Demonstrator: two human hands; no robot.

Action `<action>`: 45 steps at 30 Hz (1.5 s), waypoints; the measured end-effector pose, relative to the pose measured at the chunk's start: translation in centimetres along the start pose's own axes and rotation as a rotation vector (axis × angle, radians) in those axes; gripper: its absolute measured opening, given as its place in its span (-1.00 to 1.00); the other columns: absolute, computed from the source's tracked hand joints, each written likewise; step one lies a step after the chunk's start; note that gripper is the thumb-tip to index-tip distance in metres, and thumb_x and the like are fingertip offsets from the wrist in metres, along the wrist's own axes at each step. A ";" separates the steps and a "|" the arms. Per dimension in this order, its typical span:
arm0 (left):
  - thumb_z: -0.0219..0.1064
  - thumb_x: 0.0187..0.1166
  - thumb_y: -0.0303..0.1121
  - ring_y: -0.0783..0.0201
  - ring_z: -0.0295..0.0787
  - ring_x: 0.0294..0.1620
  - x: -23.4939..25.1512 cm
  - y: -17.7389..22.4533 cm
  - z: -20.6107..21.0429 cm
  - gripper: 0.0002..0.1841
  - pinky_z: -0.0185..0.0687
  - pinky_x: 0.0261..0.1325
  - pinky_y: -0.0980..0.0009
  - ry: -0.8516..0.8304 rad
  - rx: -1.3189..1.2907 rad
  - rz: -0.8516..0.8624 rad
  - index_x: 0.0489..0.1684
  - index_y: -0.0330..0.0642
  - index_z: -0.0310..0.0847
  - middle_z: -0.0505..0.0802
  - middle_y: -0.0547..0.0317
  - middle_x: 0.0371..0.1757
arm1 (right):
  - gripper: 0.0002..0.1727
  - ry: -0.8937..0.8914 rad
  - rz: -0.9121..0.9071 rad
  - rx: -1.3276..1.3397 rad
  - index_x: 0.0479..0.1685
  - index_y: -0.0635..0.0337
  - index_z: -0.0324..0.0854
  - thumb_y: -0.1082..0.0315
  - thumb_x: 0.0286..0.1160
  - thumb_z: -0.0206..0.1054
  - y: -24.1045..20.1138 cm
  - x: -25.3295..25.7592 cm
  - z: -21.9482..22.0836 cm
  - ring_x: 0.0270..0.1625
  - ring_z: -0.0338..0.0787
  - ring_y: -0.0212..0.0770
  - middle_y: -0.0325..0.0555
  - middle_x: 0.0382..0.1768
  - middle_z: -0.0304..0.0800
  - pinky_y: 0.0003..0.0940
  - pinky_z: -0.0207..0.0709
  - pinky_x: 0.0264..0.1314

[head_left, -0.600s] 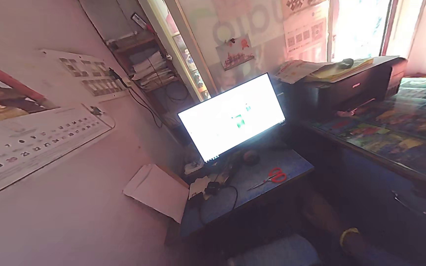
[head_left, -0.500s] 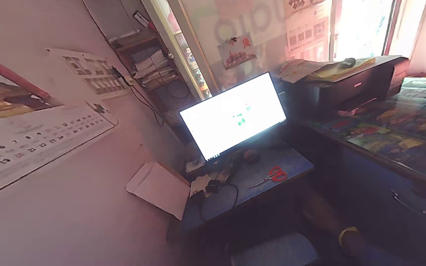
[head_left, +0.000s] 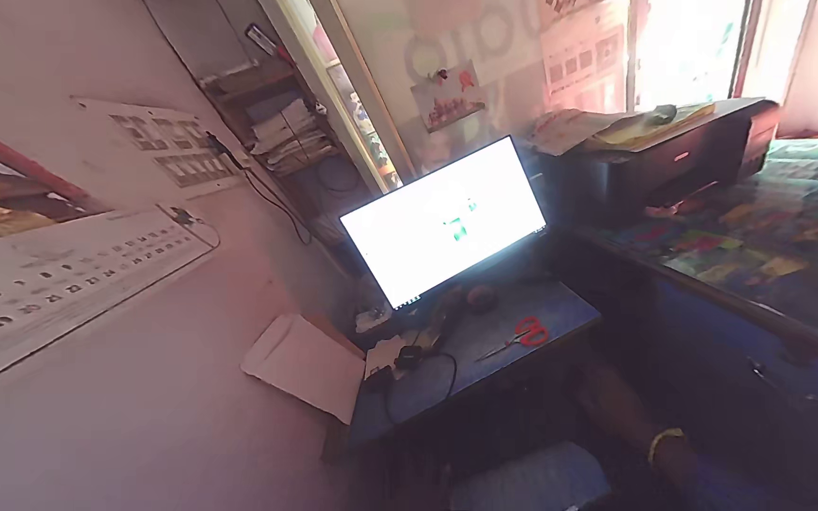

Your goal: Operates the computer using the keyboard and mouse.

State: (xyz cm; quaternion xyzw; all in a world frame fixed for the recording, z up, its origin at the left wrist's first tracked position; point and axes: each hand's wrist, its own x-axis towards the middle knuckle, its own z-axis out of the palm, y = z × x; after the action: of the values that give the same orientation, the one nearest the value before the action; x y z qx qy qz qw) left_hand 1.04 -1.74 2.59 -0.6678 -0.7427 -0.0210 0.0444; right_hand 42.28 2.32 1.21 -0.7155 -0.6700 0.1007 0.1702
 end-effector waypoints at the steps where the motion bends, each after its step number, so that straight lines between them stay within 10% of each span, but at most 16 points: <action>1: -0.14 0.73 0.33 -0.34 0.46 0.63 -0.1 0.2 -0.3 -0.31 0.41 0.51 -0.33 -0.016 -0.014 -0.017 0.77 0.27 0.33 0.33 -0.14 0.82 | -0.33 0.002 -0.012 -0.007 0.71 0.08 0.39 -0.06 0.69 0.08 0.1 0.1 0.1 0.81 0.26 0.15 0.12 0.74 0.34 0.10 0.17 0.81; 5: 0.00 0.78 0.13 -0.17 0.56 0.59 -0.6 0.1 0.4 -0.37 0.41 0.61 -0.21 0.160 -0.222 -0.179 0.55 -0.18 0.57 0.68 -0.19 0.53 | -0.35 0.027 -0.054 -0.022 0.69 0.05 0.44 -0.08 0.73 0.04 1.0 -0.1 0.6 0.83 0.23 0.10 0.07 0.77 0.30 0.07 0.11 0.85; 11: -0.10 0.81 0.06 -0.19 0.47 0.66 -1.5 -1.5 2.5 -0.34 0.32 0.70 -0.10 0.201 -0.126 -0.212 0.54 -0.34 0.52 0.61 -0.30 0.57 | -0.43 0.026 -0.055 -0.034 0.52 0.07 0.59 -0.04 0.69 0.11 0.3 -0.6 0.1 0.76 0.36 0.13 0.12 0.67 0.44 0.05 0.27 0.77; 45: -0.12 0.83 -0.11 -0.23 0.59 0.54 0.2 -2.3 5.3 -0.43 0.48 0.58 -0.07 0.164 -0.101 -0.216 0.41 -0.42 0.58 0.68 -0.37 0.45 | -0.46 0.069 -0.027 -0.008 0.55 0.12 0.58 0.03 0.73 0.11 0.0 0.3 -0.3 0.79 0.30 0.16 0.17 0.75 0.31 0.03 0.23 0.79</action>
State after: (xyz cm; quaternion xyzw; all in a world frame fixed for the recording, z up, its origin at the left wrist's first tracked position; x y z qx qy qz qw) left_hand -1.49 -1.29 -2.59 -0.5813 -0.8023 -0.1175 0.0685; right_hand 42.46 2.60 1.52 -0.7102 -0.6737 0.0709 0.1917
